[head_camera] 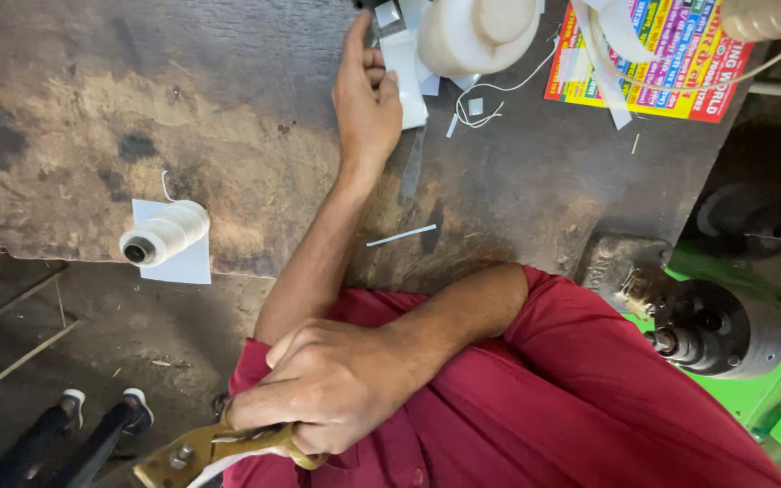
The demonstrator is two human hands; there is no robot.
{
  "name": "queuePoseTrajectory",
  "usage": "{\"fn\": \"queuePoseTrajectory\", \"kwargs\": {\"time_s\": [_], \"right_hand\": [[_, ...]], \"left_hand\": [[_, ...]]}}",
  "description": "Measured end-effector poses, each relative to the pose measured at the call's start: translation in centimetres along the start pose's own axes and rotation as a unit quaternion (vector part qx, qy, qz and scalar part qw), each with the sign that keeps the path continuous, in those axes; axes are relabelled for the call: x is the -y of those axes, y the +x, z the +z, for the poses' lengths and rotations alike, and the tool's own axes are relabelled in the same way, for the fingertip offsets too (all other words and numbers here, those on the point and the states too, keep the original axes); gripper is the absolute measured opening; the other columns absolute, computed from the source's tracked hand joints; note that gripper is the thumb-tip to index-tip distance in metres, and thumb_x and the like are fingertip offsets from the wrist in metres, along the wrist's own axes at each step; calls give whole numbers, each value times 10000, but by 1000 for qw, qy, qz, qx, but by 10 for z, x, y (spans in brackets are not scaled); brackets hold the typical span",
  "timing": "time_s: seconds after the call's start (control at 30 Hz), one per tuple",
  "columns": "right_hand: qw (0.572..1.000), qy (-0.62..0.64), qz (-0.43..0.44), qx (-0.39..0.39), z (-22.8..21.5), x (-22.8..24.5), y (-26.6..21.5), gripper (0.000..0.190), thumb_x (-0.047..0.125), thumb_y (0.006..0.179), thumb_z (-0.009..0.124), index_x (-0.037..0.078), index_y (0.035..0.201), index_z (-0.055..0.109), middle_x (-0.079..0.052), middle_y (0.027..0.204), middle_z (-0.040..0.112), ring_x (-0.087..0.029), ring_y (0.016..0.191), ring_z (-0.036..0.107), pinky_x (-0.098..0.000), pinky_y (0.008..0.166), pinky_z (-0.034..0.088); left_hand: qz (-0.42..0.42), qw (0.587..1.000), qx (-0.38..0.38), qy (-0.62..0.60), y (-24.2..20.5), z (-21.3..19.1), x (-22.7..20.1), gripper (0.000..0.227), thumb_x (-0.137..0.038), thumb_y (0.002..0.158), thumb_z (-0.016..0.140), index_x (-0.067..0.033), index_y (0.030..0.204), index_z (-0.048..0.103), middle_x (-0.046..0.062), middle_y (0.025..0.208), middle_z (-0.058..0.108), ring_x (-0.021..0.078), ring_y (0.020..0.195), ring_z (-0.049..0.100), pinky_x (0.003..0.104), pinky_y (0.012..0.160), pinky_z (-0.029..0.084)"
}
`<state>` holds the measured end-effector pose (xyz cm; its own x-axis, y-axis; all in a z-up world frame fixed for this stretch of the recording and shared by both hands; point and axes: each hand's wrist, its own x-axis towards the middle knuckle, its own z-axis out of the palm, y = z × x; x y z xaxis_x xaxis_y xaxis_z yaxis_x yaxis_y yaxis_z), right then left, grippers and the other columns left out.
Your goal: The person uses large scissors to cut a white plastic sheet into smaller rectangular pieces. They repeatedly cut the sheet, hold the pieces, and place them on the table.
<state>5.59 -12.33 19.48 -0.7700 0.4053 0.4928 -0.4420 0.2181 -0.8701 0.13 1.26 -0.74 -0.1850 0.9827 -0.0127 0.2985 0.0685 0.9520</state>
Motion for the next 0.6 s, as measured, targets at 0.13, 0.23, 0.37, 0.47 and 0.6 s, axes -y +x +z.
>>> {"fn": "queuePoseTrajectory", "kwargs": {"time_s": [0.13,0.23,0.37,0.47,0.6], "right_hand": [[997,-75,-13,-28,-35,3,-2,190,169,797,804,90,925,687,3,676,605,-161,550,552,-386,556,407],[939,-229,-140,-216,-93,4,-16,340,380,1001,713,65,900,632,-29,793,699,-228,733,736,-447,843,514],[815,-417,-17,-401,-164,-2,-28,319,88,977,801,-29,1188,592,-82,963,633,-180,838,620,-296,760,507],[796,-452,12,-403,-211,-28,-35,265,-3,1046,818,-31,1134,569,-66,973,630,-133,828,583,-260,710,461],[776,-431,71,-455,-241,-70,-54,258,1,1066,857,2,1068,599,-21,811,566,-92,687,491,-238,621,380]], "left_hand": [[14,999,-18,-31,6,5,-2,577,102,949,621,-47,1482,457,45,994,666,117,843,691,265,667,624],[-52,995,-22,-82,14,4,-10,470,85,918,668,-24,1360,552,57,926,685,114,780,684,269,662,588],[-57,985,-11,-165,26,0,-18,395,88,901,668,-4,1273,571,55,908,704,101,748,672,254,659,566],[-80,974,1,-210,28,0,-15,364,96,905,655,3,1249,580,60,906,698,96,753,677,249,655,558],[-88,972,1,-219,34,-3,-8,324,103,907,647,13,1214,603,56,909,678,89,753,674,249,628,565]]}}
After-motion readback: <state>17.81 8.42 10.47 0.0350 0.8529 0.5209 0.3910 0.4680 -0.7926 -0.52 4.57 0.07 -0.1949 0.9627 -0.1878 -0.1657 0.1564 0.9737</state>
